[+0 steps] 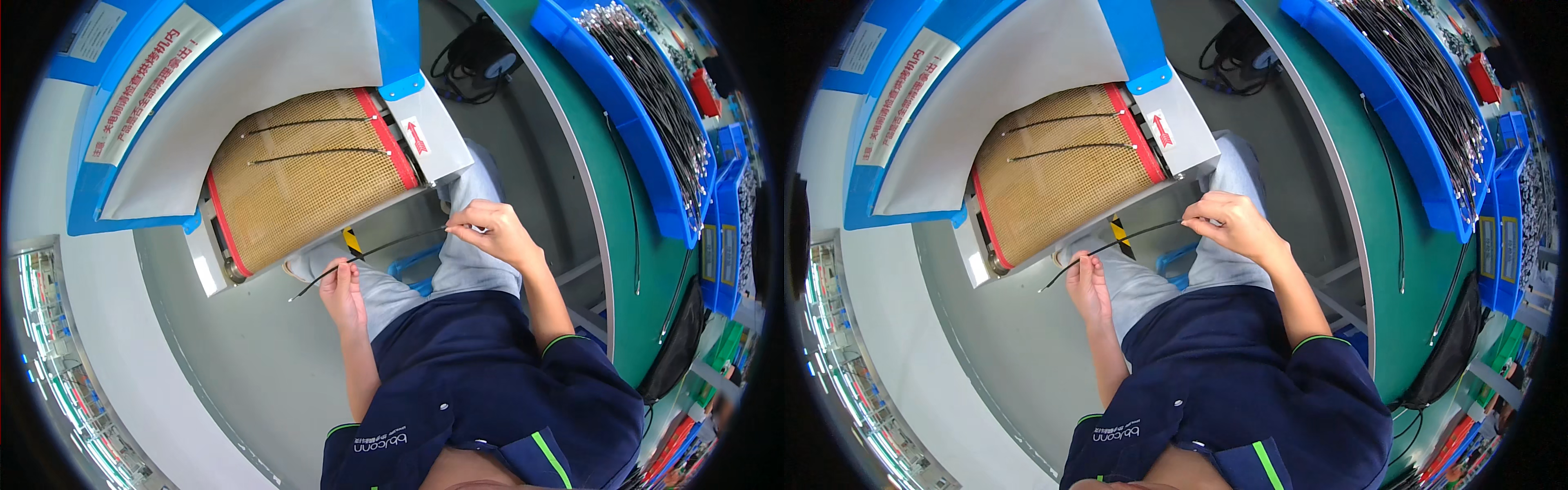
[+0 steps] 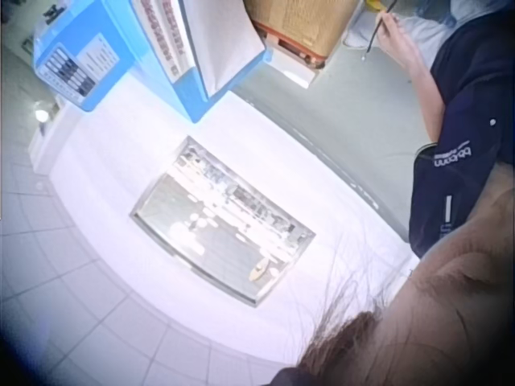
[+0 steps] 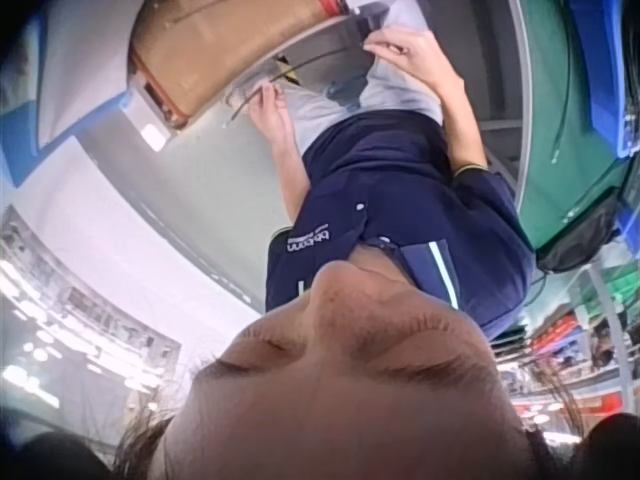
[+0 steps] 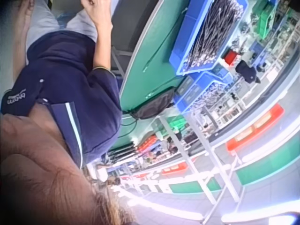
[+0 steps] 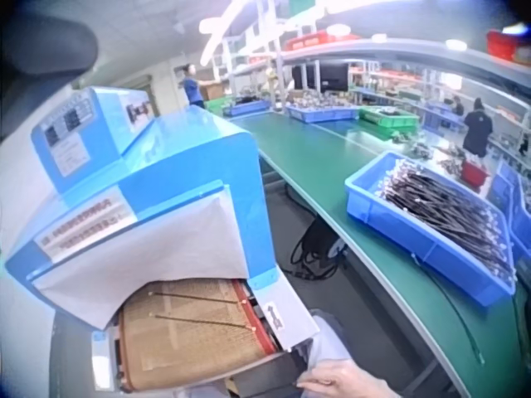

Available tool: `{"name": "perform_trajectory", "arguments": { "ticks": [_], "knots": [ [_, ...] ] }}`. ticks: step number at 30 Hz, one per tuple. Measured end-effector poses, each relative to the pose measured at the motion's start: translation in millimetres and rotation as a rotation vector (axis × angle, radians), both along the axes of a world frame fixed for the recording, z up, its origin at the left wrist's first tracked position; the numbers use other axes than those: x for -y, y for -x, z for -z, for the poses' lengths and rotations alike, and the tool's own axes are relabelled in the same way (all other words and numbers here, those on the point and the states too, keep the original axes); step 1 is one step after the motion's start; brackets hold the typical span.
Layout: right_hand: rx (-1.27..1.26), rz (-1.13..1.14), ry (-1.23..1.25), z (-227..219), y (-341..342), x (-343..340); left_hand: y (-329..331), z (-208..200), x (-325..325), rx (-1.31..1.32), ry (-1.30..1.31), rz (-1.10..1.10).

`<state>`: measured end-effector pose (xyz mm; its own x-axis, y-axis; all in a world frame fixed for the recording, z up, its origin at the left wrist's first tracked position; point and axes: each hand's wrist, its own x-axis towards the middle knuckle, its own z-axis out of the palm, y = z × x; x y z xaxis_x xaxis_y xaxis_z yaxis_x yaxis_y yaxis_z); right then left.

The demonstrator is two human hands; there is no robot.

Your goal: Manually assemble and check electrical components at a factory workstation.

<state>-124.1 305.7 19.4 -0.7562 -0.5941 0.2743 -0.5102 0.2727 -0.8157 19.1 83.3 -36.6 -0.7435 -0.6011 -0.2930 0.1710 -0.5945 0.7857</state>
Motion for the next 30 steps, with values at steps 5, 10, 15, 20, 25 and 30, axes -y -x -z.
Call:
{"name": "perform_trajectory", "arguments": {
  "ticks": [5,10,15,20,25,30],
  "knots": [
    [-0.022,-0.017,-0.012,3,-4,-1,-2,-6,2,-0.005,0.058,0.083],
    [0.0,0.028,0.009,6,-9,0,-3,-2,0,-0.019,0.031,0.037],
    [0.053,0.002,-0.022,6,-11,0,-2,1,2,-0.047,0.038,0.063],
    [0.001,-0.064,-0.113,3,-7,-2,-2,4,8,-0.01,0.02,0.06],
    [-0.195,0.019,-0.154,-6,-7,14,0,8,13,-0.012,0.013,0.071],
    [-0.273,-0.006,-0.136,2,-8,34,8,14,17,-0.055,0.006,0.09]
  ]
}}
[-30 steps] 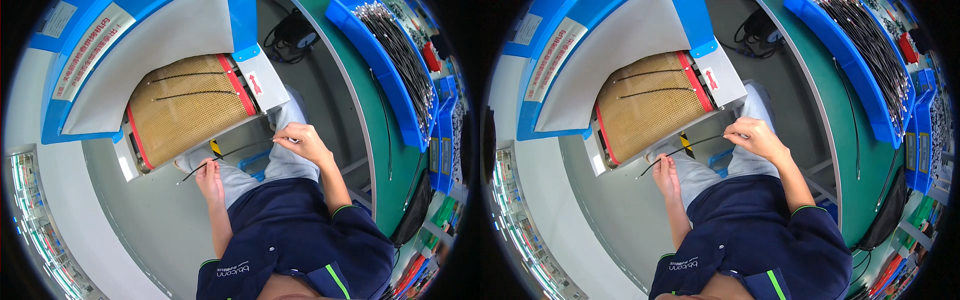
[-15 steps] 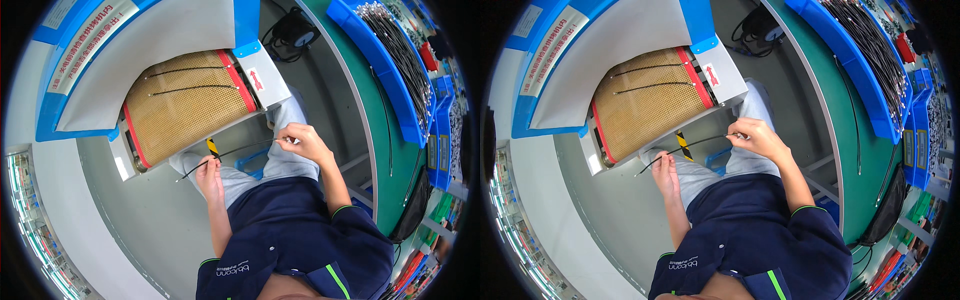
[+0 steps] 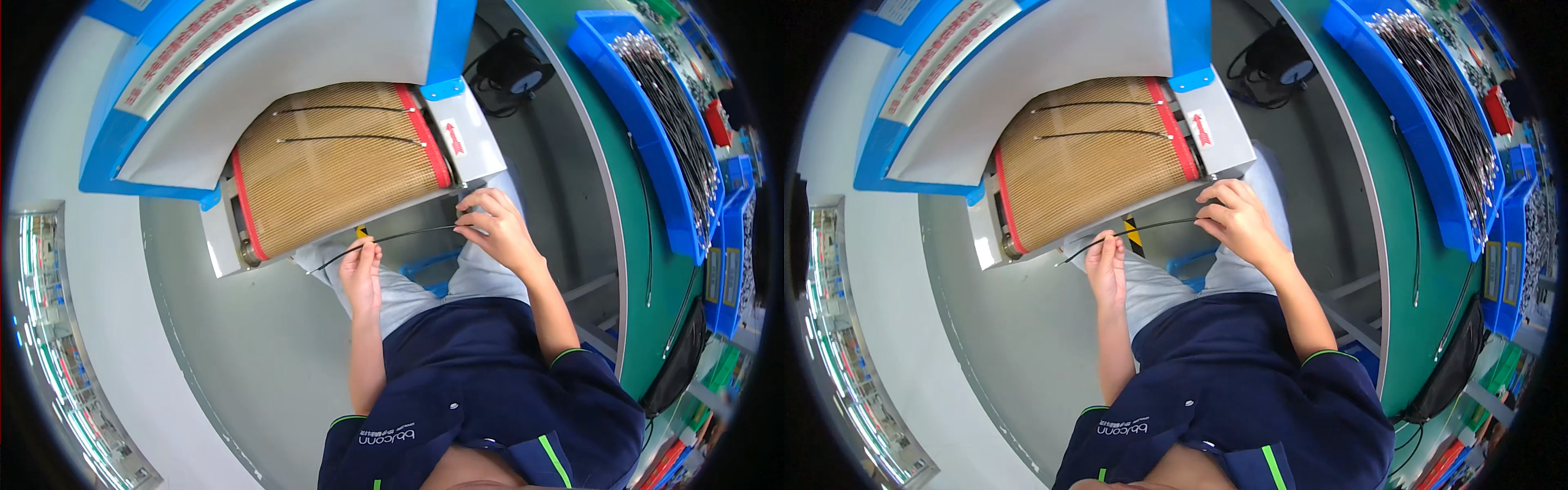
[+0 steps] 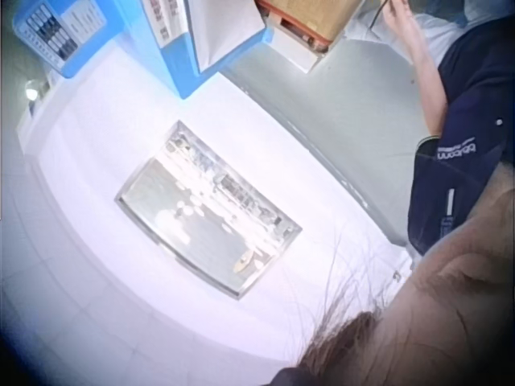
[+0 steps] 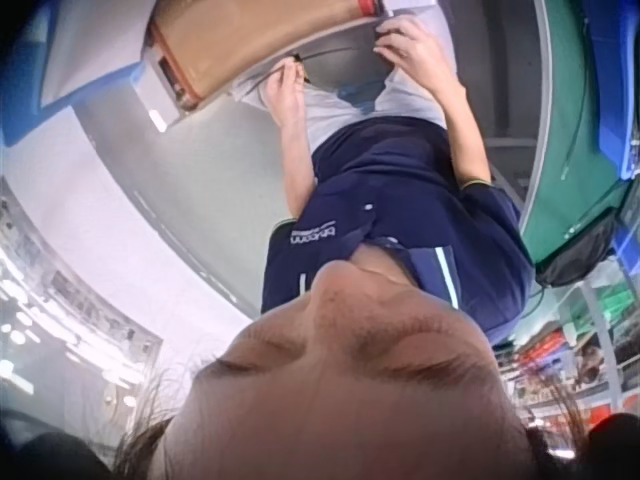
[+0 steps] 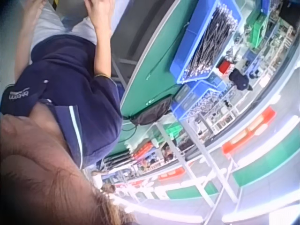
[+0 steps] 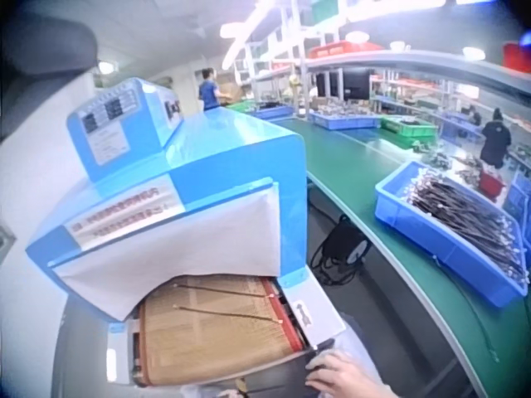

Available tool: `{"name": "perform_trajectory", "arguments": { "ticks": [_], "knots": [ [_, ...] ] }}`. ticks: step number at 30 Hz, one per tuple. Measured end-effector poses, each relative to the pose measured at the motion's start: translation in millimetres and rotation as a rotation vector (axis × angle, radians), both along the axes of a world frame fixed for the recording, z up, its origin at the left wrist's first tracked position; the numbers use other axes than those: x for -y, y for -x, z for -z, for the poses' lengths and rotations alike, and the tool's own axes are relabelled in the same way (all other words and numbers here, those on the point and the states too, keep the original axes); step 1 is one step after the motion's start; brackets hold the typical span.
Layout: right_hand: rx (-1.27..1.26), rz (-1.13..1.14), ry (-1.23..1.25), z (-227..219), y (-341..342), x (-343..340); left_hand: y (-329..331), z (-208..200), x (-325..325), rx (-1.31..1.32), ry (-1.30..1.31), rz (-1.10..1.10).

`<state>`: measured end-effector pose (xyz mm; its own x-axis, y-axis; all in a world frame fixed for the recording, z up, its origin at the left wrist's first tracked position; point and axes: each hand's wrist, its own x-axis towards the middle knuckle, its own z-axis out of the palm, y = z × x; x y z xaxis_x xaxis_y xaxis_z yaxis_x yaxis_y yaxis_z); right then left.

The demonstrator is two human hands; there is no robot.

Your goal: Manually assemble and check electrical components at a factory workstation.

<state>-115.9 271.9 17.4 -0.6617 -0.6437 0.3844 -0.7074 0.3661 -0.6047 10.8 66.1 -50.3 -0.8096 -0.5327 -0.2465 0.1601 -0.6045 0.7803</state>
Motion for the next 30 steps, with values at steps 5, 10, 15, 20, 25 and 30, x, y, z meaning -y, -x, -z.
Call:
{"name": "perform_trajectory", "arguments": {
  "ticks": [5,10,15,20,25,30],
  "knots": [
    [-0.019,0.016,-0.001,8,7,13,8,-1,13,0.022,-0.02,0.03],
    [-0.033,0.017,0.058,23,24,44,9,2,13,0.078,-0.002,0.078],
    [-0.026,0.105,0.094,50,43,78,-6,15,-4,0.149,-0.024,0.186],
    [-0.038,0.178,0.087,61,52,90,-17,22,-11,0.235,-0.025,0.216],
    [-0.004,0.205,0.043,56,54,81,-17,21,-13,0.251,-0.024,0.214],
    [0.004,0.39,0.004,8,47,16,-16,19,-14,0.272,-0.009,0.254]
  ]
}}
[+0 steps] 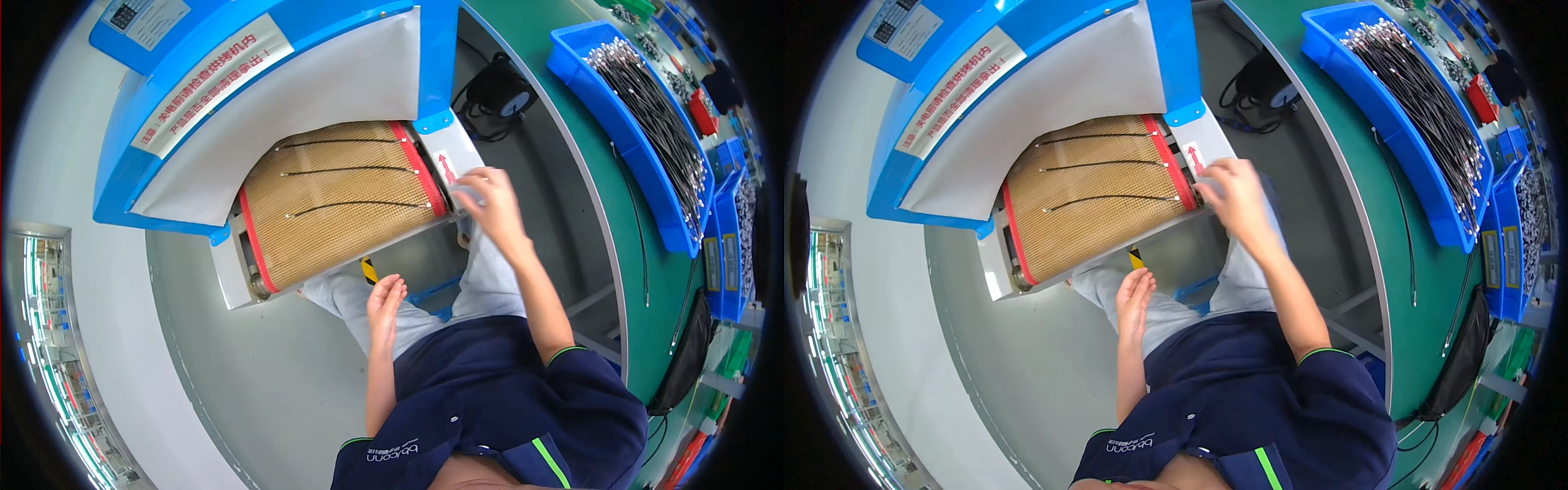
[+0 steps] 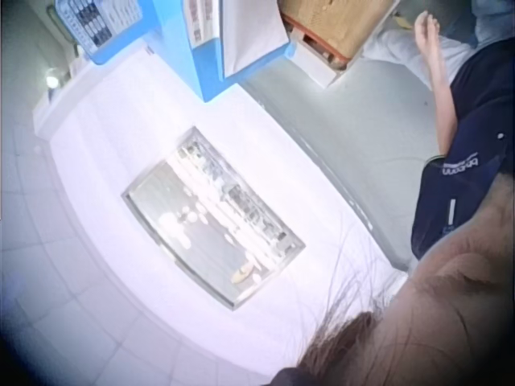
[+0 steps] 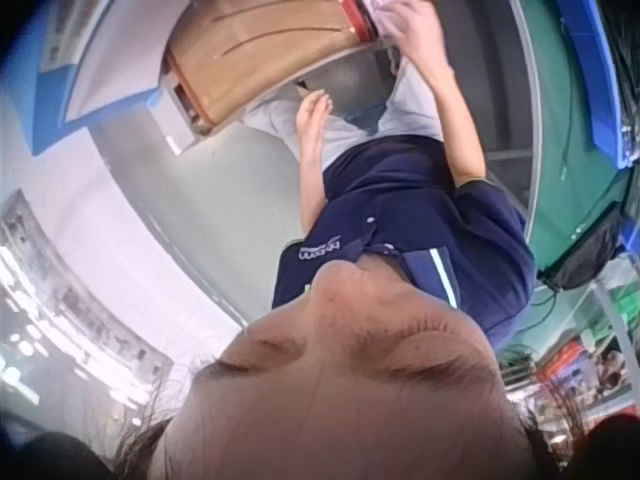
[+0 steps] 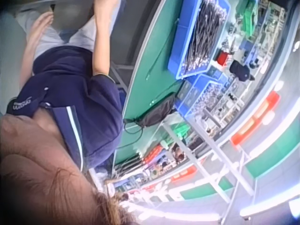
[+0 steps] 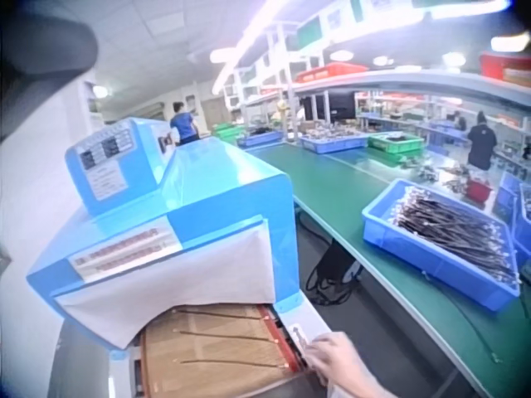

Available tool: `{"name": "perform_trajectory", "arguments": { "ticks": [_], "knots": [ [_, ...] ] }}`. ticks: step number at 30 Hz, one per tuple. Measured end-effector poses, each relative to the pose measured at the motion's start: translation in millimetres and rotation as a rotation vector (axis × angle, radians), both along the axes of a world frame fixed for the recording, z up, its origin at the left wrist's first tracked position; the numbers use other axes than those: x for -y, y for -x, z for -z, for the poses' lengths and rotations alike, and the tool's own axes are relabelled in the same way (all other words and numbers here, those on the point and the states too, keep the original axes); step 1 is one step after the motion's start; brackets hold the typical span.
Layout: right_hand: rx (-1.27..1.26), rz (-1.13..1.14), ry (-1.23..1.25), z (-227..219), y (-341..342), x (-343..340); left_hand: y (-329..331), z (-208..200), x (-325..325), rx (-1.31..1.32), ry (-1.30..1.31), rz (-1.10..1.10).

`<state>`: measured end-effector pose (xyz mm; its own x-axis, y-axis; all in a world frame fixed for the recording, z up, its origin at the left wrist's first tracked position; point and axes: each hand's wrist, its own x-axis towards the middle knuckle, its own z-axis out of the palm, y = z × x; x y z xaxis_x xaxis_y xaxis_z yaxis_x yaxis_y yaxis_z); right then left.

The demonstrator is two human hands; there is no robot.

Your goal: Manually assemble and check electrical components at a factory workstation.

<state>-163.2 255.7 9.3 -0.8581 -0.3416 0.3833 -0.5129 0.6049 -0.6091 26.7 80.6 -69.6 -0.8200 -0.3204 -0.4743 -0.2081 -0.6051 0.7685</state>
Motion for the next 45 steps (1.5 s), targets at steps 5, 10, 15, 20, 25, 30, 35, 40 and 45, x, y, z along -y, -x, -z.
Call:
{"name": "perform_trajectory", "arguments": {
  "ticks": [5,10,15,20,25,30,35,40,45],
  "knots": [
    [-0.042,0.536,-0.103,-55,-15,-105,-2,11,-1,0.007,0.04,0.077],
    [-0.038,0.919,-0.441,-70,-43,-184,6,9,-9,0.009,0.079,0.163],
    [0.099,1.035,-0.619,-55,-50,-215,7,7,-10,0.012,0.124,0.21],
    [0.037,0.859,-0.505,-64,-53,-191,5,3,-9,0.014,0.174,0.207],
    [0.256,0.267,-0.022,-80,-62,-106,10,-10,-14,-0.138,0.667,0.143],
    [0.261,-0.231,-0.179,-48,-68,-63,31,-67,-23,-0.187,1.467,0.095],
    [0.26,-0.345,-0.071,-33,-65,-55,18,-51,2,-0.123,1.345,0.471],
    [0.24,-0.424,-0.032,-17,-64,-51,15,-63,-6,-0.154,1.239,0.496],
    [0.337,-0.326,-0.206,-29,-52,-73,7,-55,6,-0.175,1.204,0.442]
  ]
}}
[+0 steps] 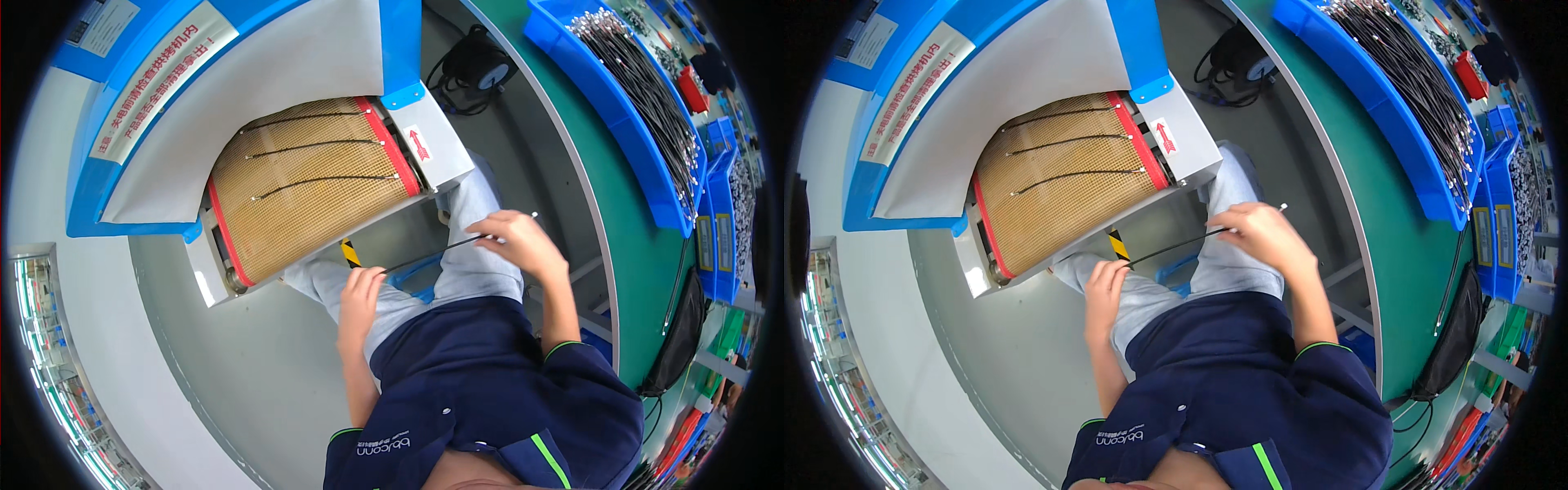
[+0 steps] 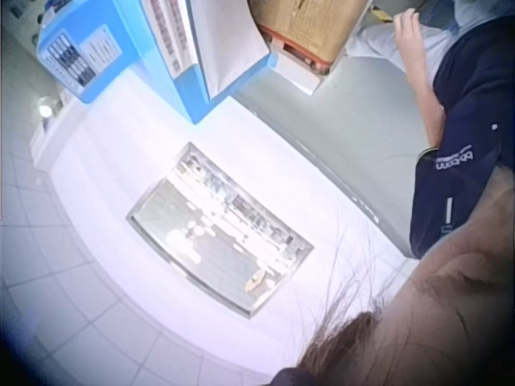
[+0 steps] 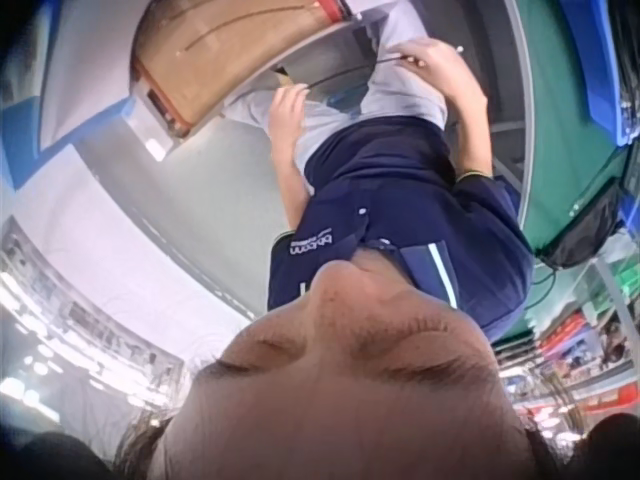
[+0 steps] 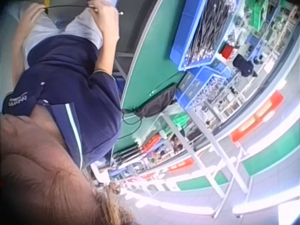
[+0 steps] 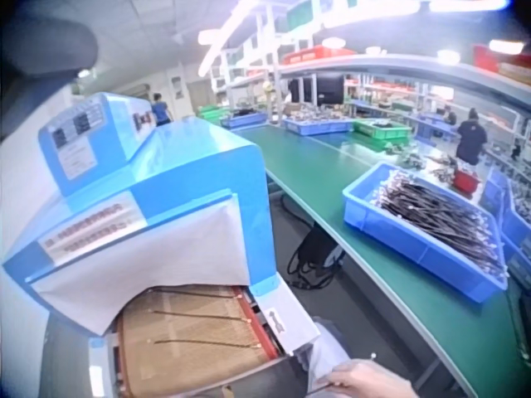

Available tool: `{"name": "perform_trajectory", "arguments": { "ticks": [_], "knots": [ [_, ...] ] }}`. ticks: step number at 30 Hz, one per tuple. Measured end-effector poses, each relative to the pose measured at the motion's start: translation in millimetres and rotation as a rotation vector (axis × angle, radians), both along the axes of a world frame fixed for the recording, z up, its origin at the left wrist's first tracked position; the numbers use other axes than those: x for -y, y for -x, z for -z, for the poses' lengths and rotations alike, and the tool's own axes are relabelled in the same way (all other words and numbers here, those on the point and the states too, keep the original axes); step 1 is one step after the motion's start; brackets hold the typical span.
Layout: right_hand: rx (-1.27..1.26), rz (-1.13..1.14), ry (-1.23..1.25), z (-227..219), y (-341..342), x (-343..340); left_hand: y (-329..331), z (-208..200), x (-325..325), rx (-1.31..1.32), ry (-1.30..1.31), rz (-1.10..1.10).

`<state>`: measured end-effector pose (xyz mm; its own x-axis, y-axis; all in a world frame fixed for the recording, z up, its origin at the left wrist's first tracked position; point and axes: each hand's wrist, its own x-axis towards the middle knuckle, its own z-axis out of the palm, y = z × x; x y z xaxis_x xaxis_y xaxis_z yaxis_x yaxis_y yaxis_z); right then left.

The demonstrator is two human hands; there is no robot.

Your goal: Manually assemble and check electrical components at a factory workstation.

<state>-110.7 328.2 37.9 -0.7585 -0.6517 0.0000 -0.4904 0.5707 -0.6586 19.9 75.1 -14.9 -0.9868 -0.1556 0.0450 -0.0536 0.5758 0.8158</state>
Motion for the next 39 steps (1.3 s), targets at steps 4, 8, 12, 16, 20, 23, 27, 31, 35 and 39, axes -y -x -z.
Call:
{"name": "perform_trajectory", "arguments": {
  "ticks": [4,8,12,16,20,23,27,31,35,39],
  "knots": [
    [-0.062,0.038,-0.099,-8,7,-22,-3,1,11,0.073,-0.008,-0.093],
    [-0.106,-0.085,-0.003,2,2,-2,5,1,-4,0.039,-0.072,-0.035],
    [-0.053,-0.173,0.145,7,-16,42,15,-6,-35,-0.043,-0.162,0.069],
    [-0.131,-0.248,0.255,22,-20,52,15,-12,-34,0.016,-0.202,-0.014],
    [-0.131,-0.232,0.289,25,-20,51,14,-21,-29,0.092,-0.231,-0.024],
    [-0.146,-0.25,0.335,29,-21,52,14,-22,-29,0.085,-0.241,-0.021],
    [-0.204,-0.309,0.313,33,-21,53,14,-22,-29,0.088,-0.241,0.01],
    [-0.234,-0.344,0.304,34,-20,50,15,-21,-26,0.025,-0.113,0.092],
    [-0.137,-0.354,0.345,27,-19,48,18,-16,-27,-0.237,0.064,0.124],
    [-0.046,-0.277,0.371,26,-18,50,22,-18,-30,-0.306,0.104,0.077]
  ]
}}
